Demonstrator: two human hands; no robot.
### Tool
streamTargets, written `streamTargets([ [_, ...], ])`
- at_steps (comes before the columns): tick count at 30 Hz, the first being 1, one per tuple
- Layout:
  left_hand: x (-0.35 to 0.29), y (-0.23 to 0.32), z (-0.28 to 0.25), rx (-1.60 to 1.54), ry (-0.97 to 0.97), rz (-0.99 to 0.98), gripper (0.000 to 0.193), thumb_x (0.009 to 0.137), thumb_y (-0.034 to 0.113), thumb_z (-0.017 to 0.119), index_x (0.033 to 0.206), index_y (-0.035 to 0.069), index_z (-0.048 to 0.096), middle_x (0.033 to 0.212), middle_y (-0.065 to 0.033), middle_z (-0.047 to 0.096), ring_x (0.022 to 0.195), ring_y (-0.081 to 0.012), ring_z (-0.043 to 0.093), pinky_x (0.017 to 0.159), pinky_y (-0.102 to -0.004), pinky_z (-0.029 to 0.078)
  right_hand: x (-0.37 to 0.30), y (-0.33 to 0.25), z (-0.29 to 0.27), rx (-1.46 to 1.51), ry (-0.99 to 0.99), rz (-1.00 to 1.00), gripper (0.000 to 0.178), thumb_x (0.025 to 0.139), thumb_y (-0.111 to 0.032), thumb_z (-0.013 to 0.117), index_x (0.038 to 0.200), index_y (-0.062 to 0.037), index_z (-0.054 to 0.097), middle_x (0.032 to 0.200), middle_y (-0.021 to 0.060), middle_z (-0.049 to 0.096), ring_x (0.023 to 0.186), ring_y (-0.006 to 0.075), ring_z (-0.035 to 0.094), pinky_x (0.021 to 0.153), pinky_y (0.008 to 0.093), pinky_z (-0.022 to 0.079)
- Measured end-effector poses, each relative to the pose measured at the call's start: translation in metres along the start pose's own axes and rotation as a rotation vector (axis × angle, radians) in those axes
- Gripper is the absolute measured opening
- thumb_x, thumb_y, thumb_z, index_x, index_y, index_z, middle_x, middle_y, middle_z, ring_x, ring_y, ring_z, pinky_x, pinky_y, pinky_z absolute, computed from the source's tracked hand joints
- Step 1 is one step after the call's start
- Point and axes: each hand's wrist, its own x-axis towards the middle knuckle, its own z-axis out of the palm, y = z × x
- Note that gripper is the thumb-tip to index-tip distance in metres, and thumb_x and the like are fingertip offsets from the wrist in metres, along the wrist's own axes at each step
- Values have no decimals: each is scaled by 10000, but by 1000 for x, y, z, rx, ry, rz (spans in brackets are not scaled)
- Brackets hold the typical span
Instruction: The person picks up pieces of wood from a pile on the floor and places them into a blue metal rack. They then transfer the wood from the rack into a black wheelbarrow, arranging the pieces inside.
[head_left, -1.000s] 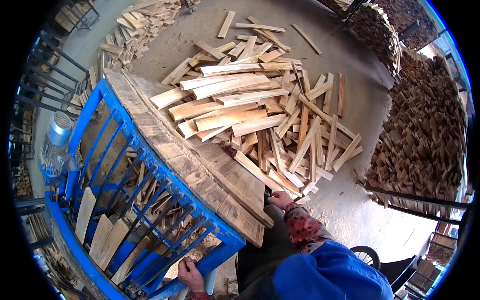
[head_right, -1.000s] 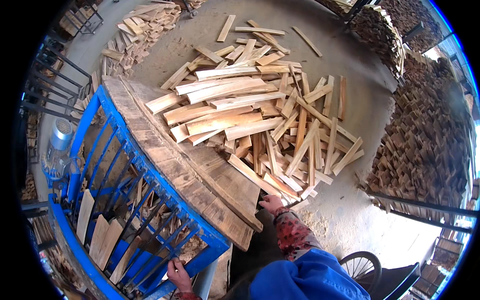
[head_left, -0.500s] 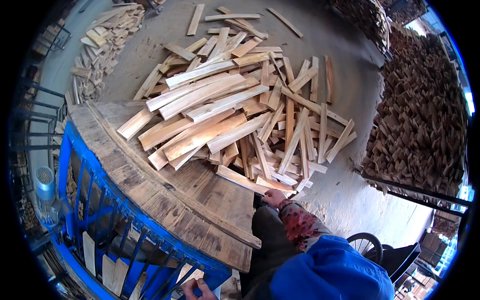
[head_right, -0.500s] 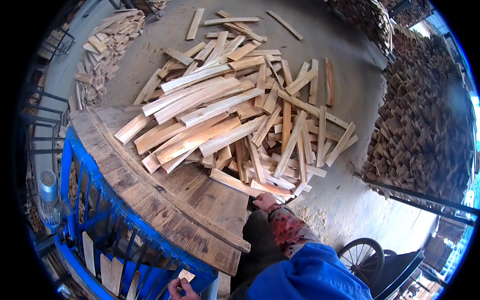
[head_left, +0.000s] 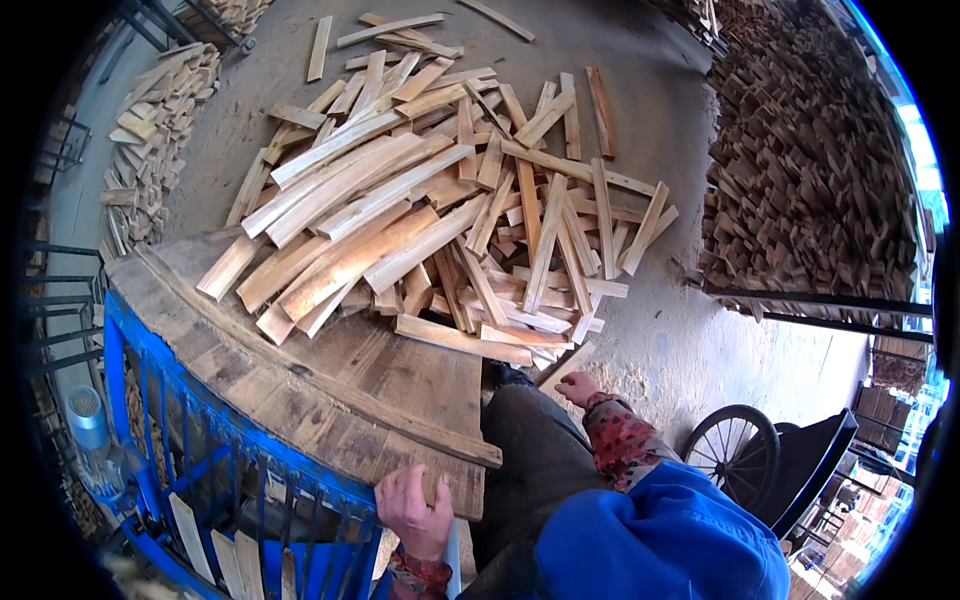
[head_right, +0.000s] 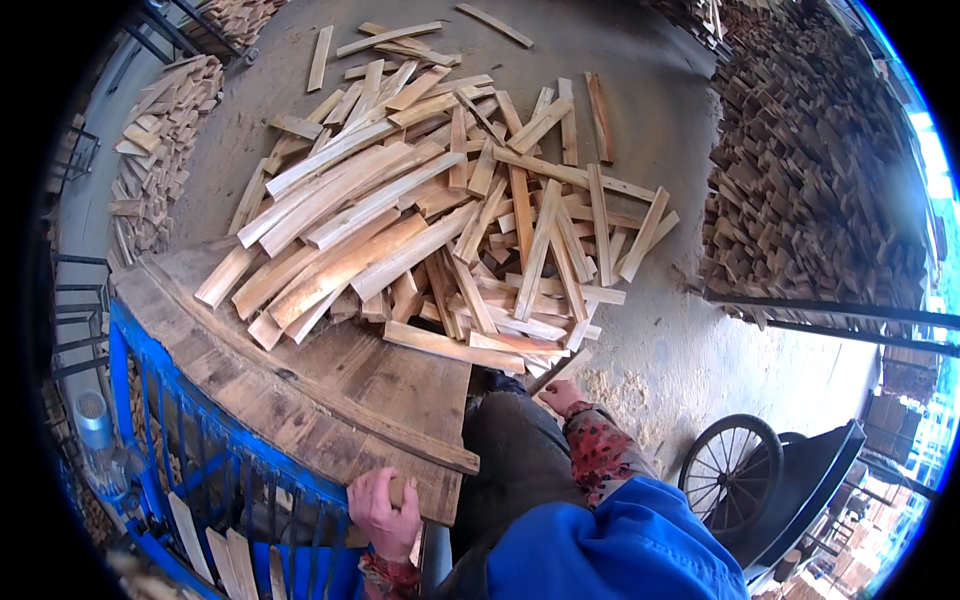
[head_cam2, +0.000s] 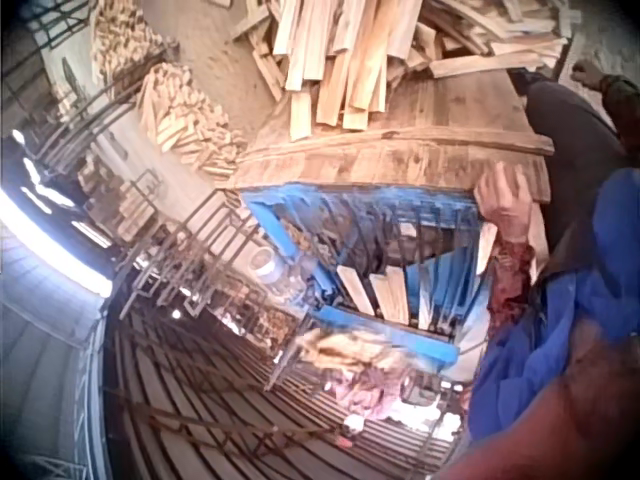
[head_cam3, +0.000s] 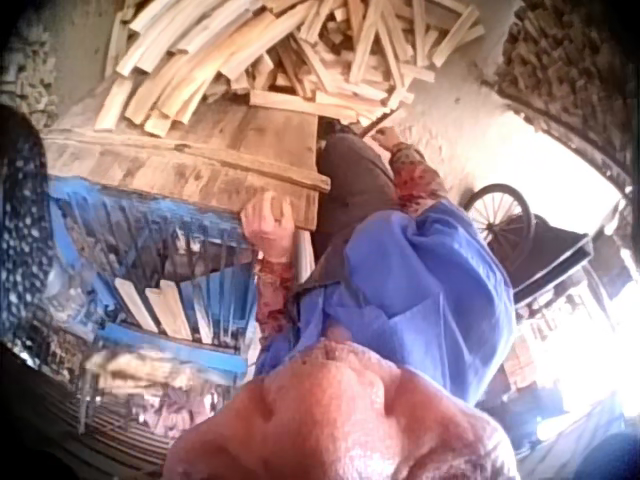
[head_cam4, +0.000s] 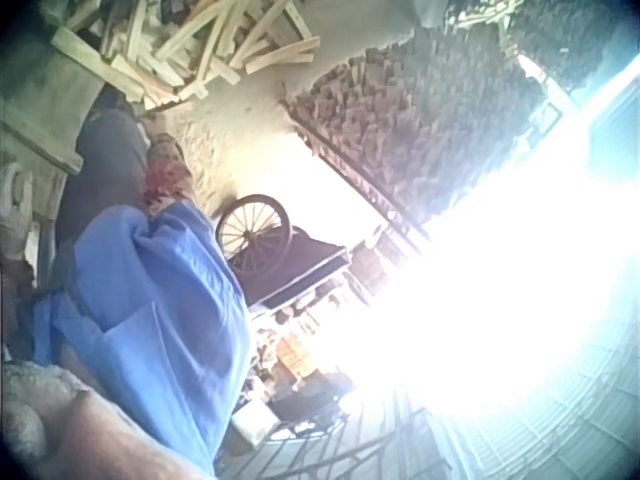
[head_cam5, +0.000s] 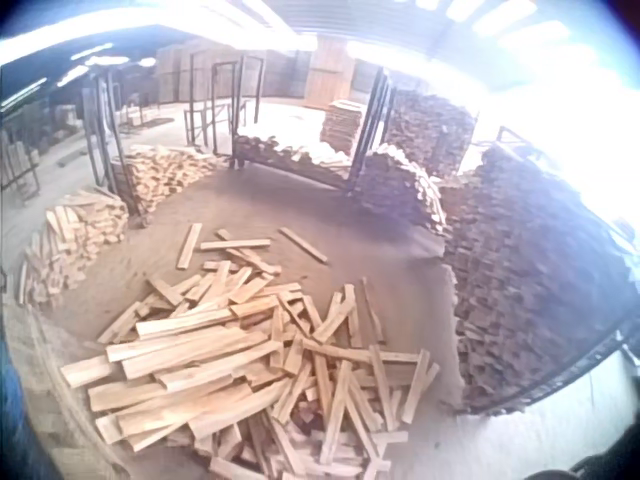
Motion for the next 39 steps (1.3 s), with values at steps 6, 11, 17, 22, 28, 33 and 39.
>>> streamTargets([
  [6, -3, -7, 0, 1, -21, 123, 272, 718, 145, 736, 934, 44, 603, 807, -90, 606, 798, -307, 573, 703, -431, 425, -52, 62, 49, 175, -87, 189, 446, 798, -328, 685, 1090, 8, 656, 867, 110, 690, 666, 156, 655, 546, 294, 531],
  [11, -7, -12, 2, -9, -14, 176, 291, 734, 172, 738, 950, 37, 597, 804, -83, 604, 790, -302, 570, 686, -430, 425, -92, 72, 78, 269, -128, 228, 437, 798, -318, 683, 1074, 20, 655, 838, 105, 690, 672, 154, 663, 552, 291, 540],
  [17, -10, -13, 5, -22, 42, 209, 291, 724, 130, 752, 968, 47, 617, 775, -69, 618, 760, -293, 579, 685, -417, 434, -95, 91, 103, 171, -37, 134, 409, 797, -290, 670, 1073, 11, 661, 834, 105, 694, 674, 158, 667, 556, 293, 542],
  [22, -12, -15, 6, -29, 36, 216, 301, 736, 152, 752, 982, 42, 617, 781, -58, 616, 763, -287, 577, 692, -418, 433, -100, 75, 97, 169, -9, 80, 395, 801, -302, 654, 1058, -3, 674, 823, 105, 701, 698, 153, 680, 600, 296, 543],
  [28, -12, -16, 6, -30, 44, 197, 300, 740, 149, 749, 986, 38, 617, 781, -56, 617, 767, -284, 580, 696, -416, 439, -111, 58, 90, 142, -24, 131, 410, 778, -338, 649, 1063, -46, 692, 842, 96, 715, 734, 174, 691, 710, 319, 545],
  [33, -10, -14, 9, -45, 41, 185, 275, 737, 76, 732, 978, 44, 603, 765, -74, 618, 755, -300, 572, 686, -422, 445, -107, 67, 93, 75, -34, 109, 433, 752, -376, 649, 1056, -72, 701, 917, 133, 712, 877, 243, 686, 817, 356, 529],
  [39, -5, -9, 8, -1, 20, 136, 257, 744, 78, 722, 966, 39, 598, 781, -80, 612, 757, -303, 571, 695, -425, 440, -88, 53, 75, 63, -77, 112, 432, 732, -385, 666, 1034, -79, 706, 979, 166, 695, 957, 304, 659, 864, 396, 510],
])
